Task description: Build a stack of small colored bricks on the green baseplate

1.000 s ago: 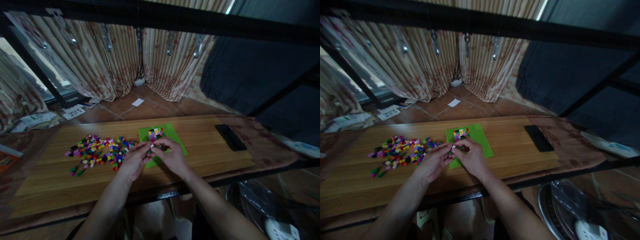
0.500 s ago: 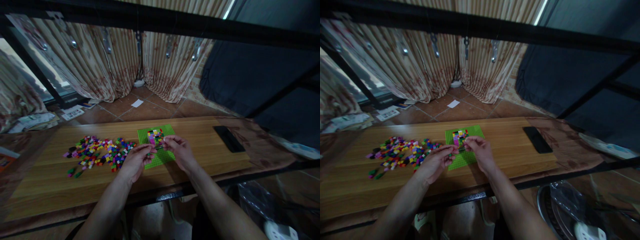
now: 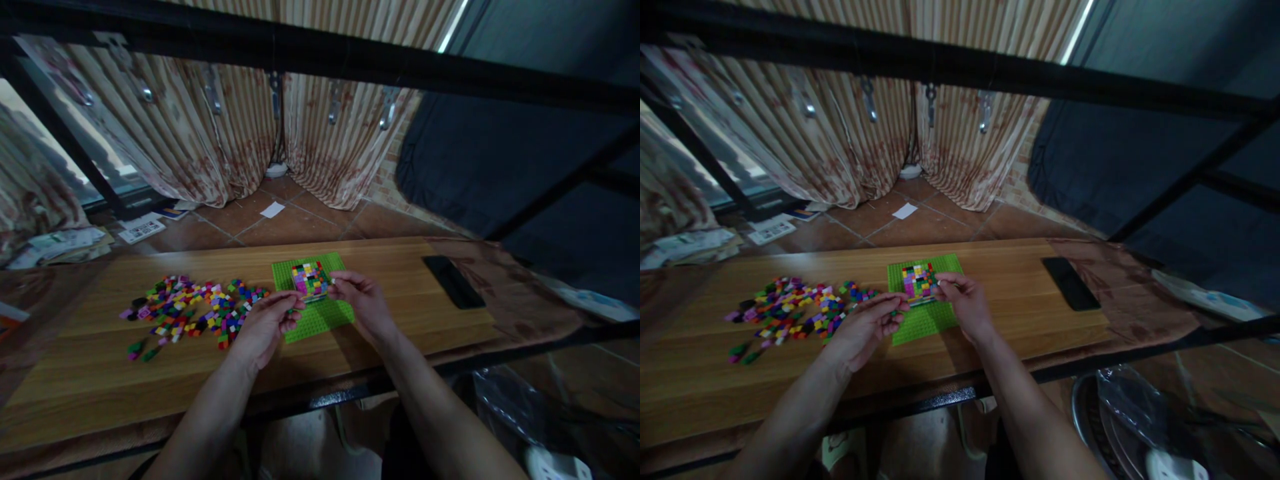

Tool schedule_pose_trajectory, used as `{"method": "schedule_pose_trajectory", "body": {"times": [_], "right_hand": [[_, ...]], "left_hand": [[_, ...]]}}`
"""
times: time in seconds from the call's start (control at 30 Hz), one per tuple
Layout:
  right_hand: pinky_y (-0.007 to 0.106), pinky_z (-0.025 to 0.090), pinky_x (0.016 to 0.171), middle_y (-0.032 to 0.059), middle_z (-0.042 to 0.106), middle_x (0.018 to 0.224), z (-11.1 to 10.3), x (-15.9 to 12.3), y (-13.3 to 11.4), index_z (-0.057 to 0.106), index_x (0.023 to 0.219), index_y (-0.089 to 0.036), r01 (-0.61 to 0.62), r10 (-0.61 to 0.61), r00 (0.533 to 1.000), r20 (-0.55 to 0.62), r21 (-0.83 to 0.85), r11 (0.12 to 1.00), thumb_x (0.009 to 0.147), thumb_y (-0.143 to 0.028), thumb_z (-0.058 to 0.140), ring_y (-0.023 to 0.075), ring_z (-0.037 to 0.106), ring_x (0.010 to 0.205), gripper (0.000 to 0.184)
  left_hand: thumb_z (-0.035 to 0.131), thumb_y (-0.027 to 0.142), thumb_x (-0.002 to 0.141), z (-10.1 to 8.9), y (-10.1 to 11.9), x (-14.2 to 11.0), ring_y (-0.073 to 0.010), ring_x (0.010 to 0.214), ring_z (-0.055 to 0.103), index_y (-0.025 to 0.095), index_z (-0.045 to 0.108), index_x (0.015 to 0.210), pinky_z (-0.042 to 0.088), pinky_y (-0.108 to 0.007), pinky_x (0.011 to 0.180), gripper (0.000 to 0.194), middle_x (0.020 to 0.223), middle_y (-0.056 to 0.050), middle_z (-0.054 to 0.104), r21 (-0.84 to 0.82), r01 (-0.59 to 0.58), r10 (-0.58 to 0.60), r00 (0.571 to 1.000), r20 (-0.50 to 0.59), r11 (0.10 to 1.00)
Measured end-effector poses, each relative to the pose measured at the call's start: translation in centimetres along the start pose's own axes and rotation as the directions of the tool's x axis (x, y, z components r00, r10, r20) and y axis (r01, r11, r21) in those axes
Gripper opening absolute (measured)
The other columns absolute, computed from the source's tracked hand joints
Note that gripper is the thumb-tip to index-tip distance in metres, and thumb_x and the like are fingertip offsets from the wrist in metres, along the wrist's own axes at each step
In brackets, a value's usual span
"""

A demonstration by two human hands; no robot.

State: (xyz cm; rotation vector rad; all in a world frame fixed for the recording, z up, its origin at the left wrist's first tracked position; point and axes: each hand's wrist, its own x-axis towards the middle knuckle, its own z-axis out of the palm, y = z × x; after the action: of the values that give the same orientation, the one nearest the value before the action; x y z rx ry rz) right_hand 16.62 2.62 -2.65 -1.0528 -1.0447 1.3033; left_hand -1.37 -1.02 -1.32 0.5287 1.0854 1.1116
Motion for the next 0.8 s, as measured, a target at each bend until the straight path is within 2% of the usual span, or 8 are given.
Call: {"method": "schedule_pose_trajectory", "body": {"times": [0.07, 0.13, 0.2, 0.37, 0.6, 0.8], "right_hand": [[0.034, 0.053, 0.073, 0.0014, 0.069, 0.080, 0.0, 0.0, 0.4, 0.075, 0.081, -0.026, 0.139, -0.143, 0.990, -0.006, -0.189, 0.972, 0.072, -0.035, 0.072, 0.0160, 0.064, 0.072, 0.013], [0.034, 0.051, 0.076, 0.0024, 0.069, 0.086, 0.1, -0.1, 0.6, 0.075, 0.085, -0.027, 0.271, -0.272, 0.961, 0.052, -0.368, 0.889, 0.077, -0.031, 0.068, 0.0175, 0.064, 0.080, 0.011], [0.034, 0.050, 0.079, 0.0027, 0.069, 0.089, 0.3, -0.5, 0.5, 0.074, 0.090, -0.028, 0.360, -0.341, 0.931, 0.130, -0.476, 0.803, 0.081, -0.027, 0.063, 0.0184, 0.064, 0.084, 0.015], [0.034, 0.049, 0.084, 0.0024, 0.072, 0.097, 0.9, -1.1, 0.2, 0.073, 0.100, -0.030, 0.453, -0.391, 0.889, 0.238, -0.578, 0.679, 0.086, -0.021, 0.056, 0.0192, 0.065, 0.091, 0.023], [0.034, 0.051, 0.085, 0.0034, 0.072, 0.100, 1.1, -0.7, 1.4, 0.070, 0.107, -0.028, 0.561, -0.477, 0.809, 0.344, -0.694, 0.451, 0.090, -0.017, 0.050, 0.0190, 0.065, 0.093, 0.029], [0.033, 0.052, 0.085, 0.0038, 0.071, 0.101, 1.2, -0.7, 1.6, 0.068, 0.110, -0.027, 0.600, -0.509, 0.770, 0.384, -0.707, 0.374, 0.091, -0.016, 0.048, 0.0186, 0.065, 0.093, 0.030]], "left_hand": [[0.074, 0.020, 0.067, 0.0, 0.0, 0.0, -0.0078, 0.056, 0.059, 0.011, 0.070, 0.083, 0.044, -0.018, 0.053, 0.018, 0.072, -0.005, 0.069, 0.009, -0.005, 0.005, 1.000, -0.005, 1.000], [0.075, 0.021, 0.066, 0.0, 0.0, 0.0, -0.0079, 0.056, 0.058, 0.011, 0.070, 0.083, 0.044, -0.018, 0.053, 0.019, 0.072, -0.005, 0.069, 0.017, -0.013, 0.013, 1.000, -0.007, 1.000], [0.075, 0.022, 0.066, 0.0, 0.0, 0.0, -0.0080, 0.057, 0.058, 0.011, 0.070, 0.083, 0.044, -0.019, 0.054, 0.021, 0.072, -0.004, 0.069, 0.023, -0.019, 0.019, 1.000, -0.008, 1.000], [0.078, 0.024, 0.063, 0.0, 0.0, 0.0, -0.0083, 0.057, 0.058, 0.011, 0.070, 0.083, 0.044, -0.019, 0.053, 0.025, 0.071, -0.004, 0.068, 0.025, -0.024, 0.024, 1.000, -0.003, 0.999], [0.077, 0.026, 0.064, -0.1, -0.1, 0.0, -0.0078, 0.057, 0.058, 0.011, 0.070, 0.085, 0.044, -0.019, 0.054, 0.027, 0.072, -0.004, 0.068, 0.041, -0.022, 0.022, 1.000, -0.003, 0.999], [0.076, 0.025, 0.064, -0.2, 0.0, -0.1, -0.0076, 0.056, 0.058, 0.011, 0.069, 0.086, 0.043, -0.019, 0.054, 0.027, 0.072, -0.004, 0.068, 0.035, -0.027, 0.027, 1.000, -0.006, 0.999]]}}
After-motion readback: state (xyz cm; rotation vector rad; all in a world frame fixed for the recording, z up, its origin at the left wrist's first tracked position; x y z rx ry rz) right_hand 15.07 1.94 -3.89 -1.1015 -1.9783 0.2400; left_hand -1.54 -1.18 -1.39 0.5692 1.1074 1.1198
